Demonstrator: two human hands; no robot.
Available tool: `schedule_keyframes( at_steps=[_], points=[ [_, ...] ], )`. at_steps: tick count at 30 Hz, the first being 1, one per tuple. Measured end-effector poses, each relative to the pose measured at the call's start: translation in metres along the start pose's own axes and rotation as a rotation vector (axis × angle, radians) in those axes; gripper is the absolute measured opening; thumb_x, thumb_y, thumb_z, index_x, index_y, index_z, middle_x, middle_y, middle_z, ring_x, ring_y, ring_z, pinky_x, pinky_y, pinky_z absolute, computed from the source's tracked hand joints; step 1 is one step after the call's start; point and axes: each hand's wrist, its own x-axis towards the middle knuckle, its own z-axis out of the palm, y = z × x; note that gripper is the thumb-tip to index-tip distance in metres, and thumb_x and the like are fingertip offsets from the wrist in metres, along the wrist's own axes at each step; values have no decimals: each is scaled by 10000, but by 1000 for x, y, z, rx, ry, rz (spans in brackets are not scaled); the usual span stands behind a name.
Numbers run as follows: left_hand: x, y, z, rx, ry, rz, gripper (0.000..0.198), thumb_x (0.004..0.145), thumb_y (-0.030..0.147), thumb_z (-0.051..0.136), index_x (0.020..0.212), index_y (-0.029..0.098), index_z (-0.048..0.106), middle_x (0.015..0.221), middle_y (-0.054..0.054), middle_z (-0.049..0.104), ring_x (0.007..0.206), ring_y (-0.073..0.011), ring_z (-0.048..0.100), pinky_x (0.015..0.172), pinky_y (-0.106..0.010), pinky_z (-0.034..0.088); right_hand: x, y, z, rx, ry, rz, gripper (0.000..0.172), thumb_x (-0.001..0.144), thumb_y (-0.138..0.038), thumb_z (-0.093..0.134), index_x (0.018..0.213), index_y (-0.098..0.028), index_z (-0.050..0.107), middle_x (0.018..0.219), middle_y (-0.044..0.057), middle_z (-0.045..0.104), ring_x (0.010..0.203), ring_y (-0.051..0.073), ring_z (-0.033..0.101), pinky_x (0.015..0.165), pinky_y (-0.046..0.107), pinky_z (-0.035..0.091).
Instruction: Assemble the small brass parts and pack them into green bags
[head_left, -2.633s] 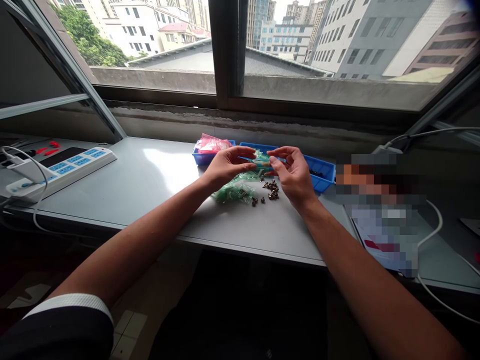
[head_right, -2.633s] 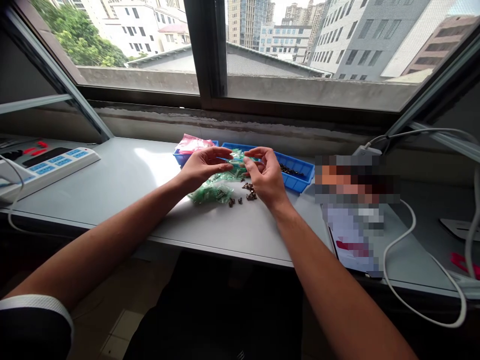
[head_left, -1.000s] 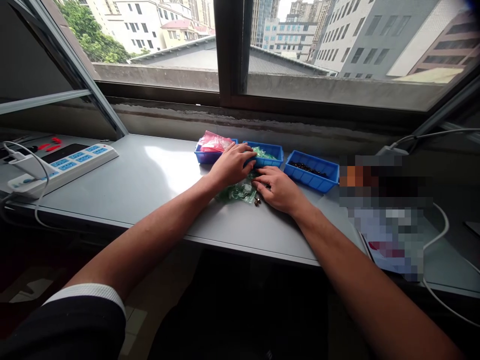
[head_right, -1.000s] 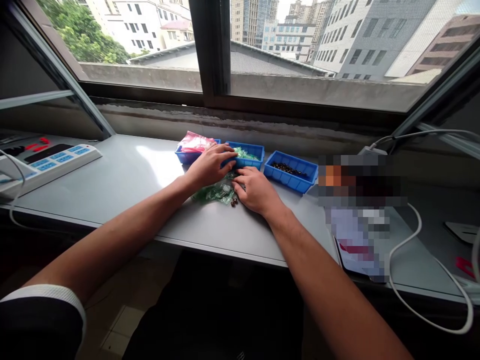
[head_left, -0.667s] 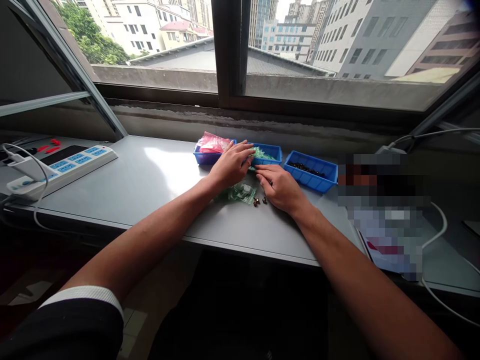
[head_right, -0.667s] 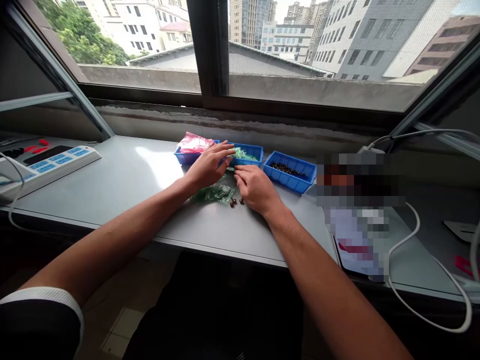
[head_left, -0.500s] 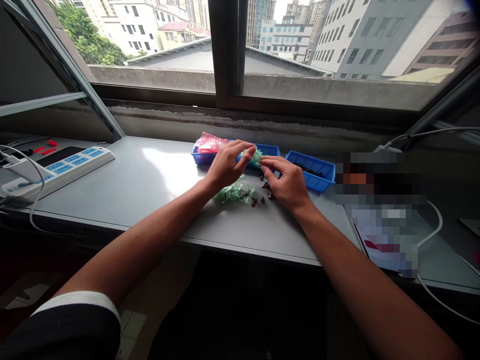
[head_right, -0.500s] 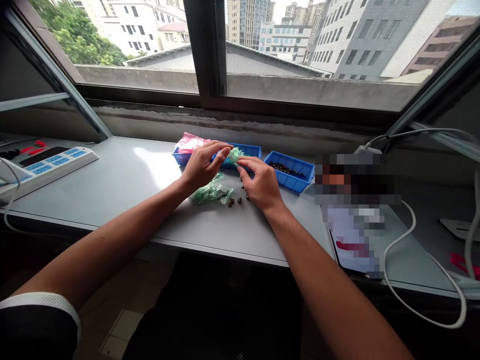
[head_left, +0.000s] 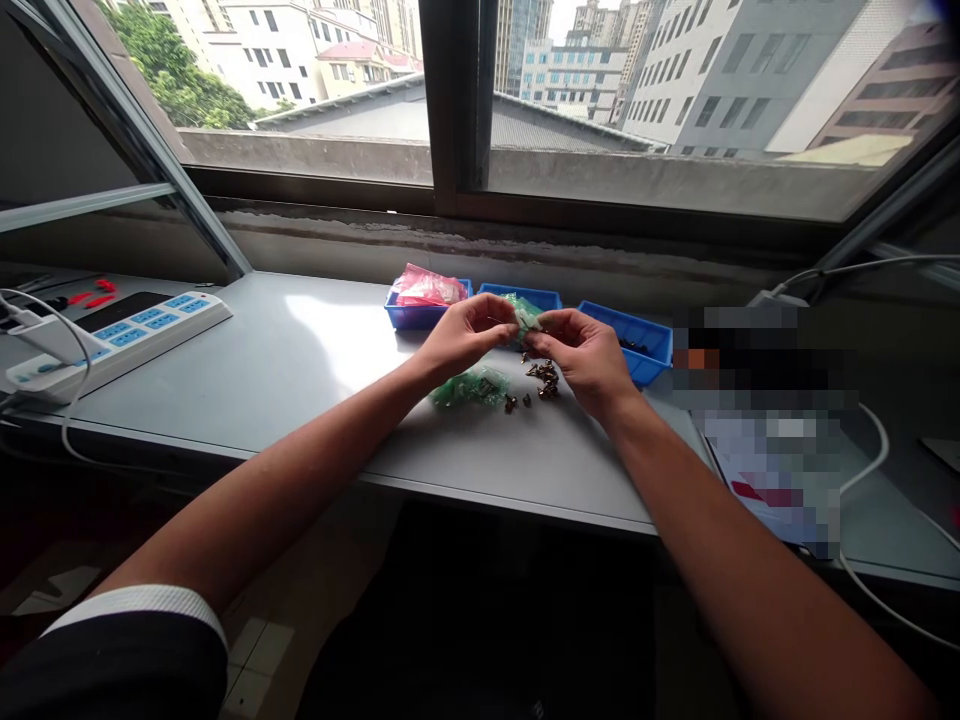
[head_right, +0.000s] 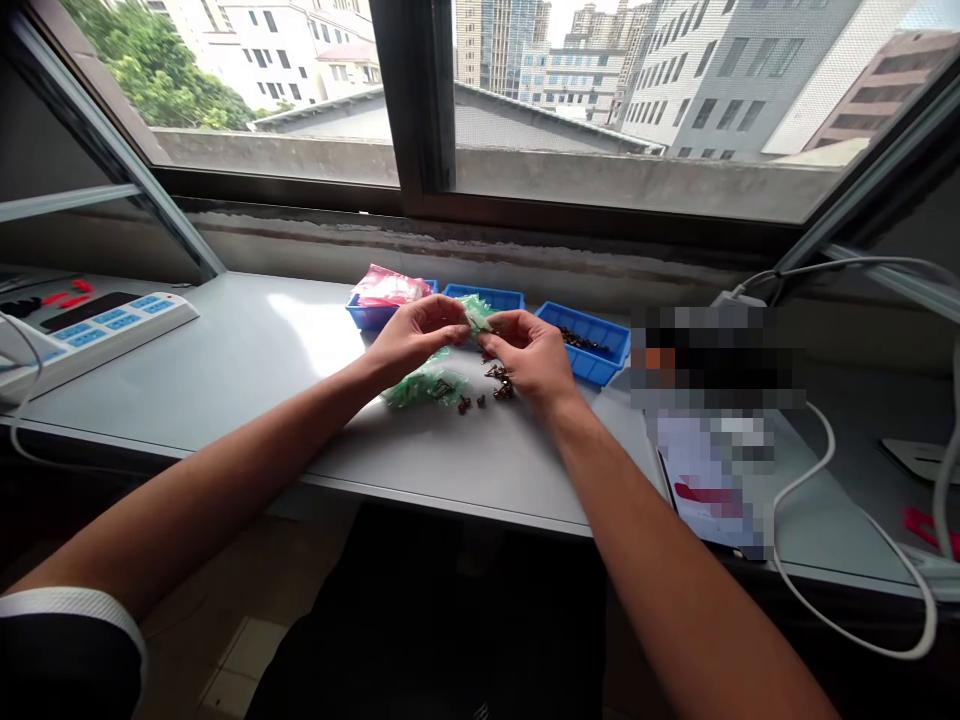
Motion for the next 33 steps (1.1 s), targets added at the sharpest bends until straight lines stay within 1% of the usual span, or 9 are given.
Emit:
schedule_keyframes(
  at_steps=[5, 11, 17, 21, 24, 26, 28, 30, 33],
  points=[
    [1, -3, 0, -38, -55, 7, 540, 814, 560, 1000, 1118, 155, 814, 1093, -104, 835, 998, -219, 779, 948, -371, 622, -5, -5, 1, 7, -24, 23, 461, 686, -500, 1056, 983, -232, 826, 917, 35, 824, 734, 179, 713, 681, 348, 644],
    [2, -5, -3, -41, -8, 10, 487, 834, 496, 997, 1131, 156, 815, 1106, -107, 845, 1001, -221, 793, 956, -381, 635, -4, -3, 2, -32, 16, -16, 325, 789, -396, 955, 1036, -236, 819, 905, 22, 811, 670, 158, 666, 608, 325, 612],
    [-1, 2, 0, -77, -60, -49, 433, 958, 554, 867, 1167, 177, 828, 1306, -134, 821, 1103, -257, 816, 1002, -434, 668, 3, 7, -7, -128, 62, -181, 193, 848, -335, 880, 1010, -241, 835, 1242, 78, 817, 1093, 260, 786, 955, 437, 690],
    [-1, -1, -1, -63, -30, -57, 537, 915, 568, 912, 1259, 171, 801, 1152, -122, 850, 962, -219, 814, 919, -405, 676, 3, 7, -8, -203, 69, -251, 76, 904, -286, 795, 932, -258, 859, 1312, 82, 784, 1100, 265, 767, 904, 445, 700],
    [0, -6, -5, -30, 4, -10, 609, 821, 478, 1004, 1294, 168, 778, 1132, -126, 864, 1013, -231, 819, 924, -380, 650, 1, 4, -6, -177, 58, -191, 162, 978, -322, 714, 958, -261, 863, 1245, 78, 798, 939, 225, 752, 730, 393, 668],
    [0, -7, -7, -27, 23, -1, 601, 822, 457, 1003, 1293, 165, 771, 1129, -128, 867, 1029, -234, 821, 938, -380, 640, 0, 2, -3, -123, 63, -133, 195, 971, -375, 768, 1118, -270, 840, 1175, 66, 809, 882, 211, 744, 671, 362, 644],
    [0, -5, -8, -26, 23, 7, 600, 818, 432, 1008, 1296, 160, 768, 1128, -127, 868, 1057, -239, 820, 968, -382, 635, -1, 0, -2, -93, 33, -81, 407, 885, -426, 896, 1248, -278, 788, 1120, 51, 811, 869, 211, 749, 661, 346, 645],
    [-1, -3, -7, -23, 16, 10, 609, 821, 429, 1008, 1312, 161, 768, 1150, -128, 865, 1088, -245, 816, 985, -379, 635, -2, -1, -2, -97, -15, -46, 515, 801, -454, 976, 1239, -267, 779, 1064, 44, 809, 843, 212, 749, 657, 347, 648],
    [-1, -1, -4, -3, 28, -9, 554, 894, 510, 943, 1306, 174, 789, 1232, -133, 847, 1115, -247, 804, 953, -363, 649, -2, 0, -3, -136, 8, -49, 441, 801, -477, 972, 1141, -252, 805, 939, 35, 798, 812, 217, 745, 681, 364, 648]
  ],
)
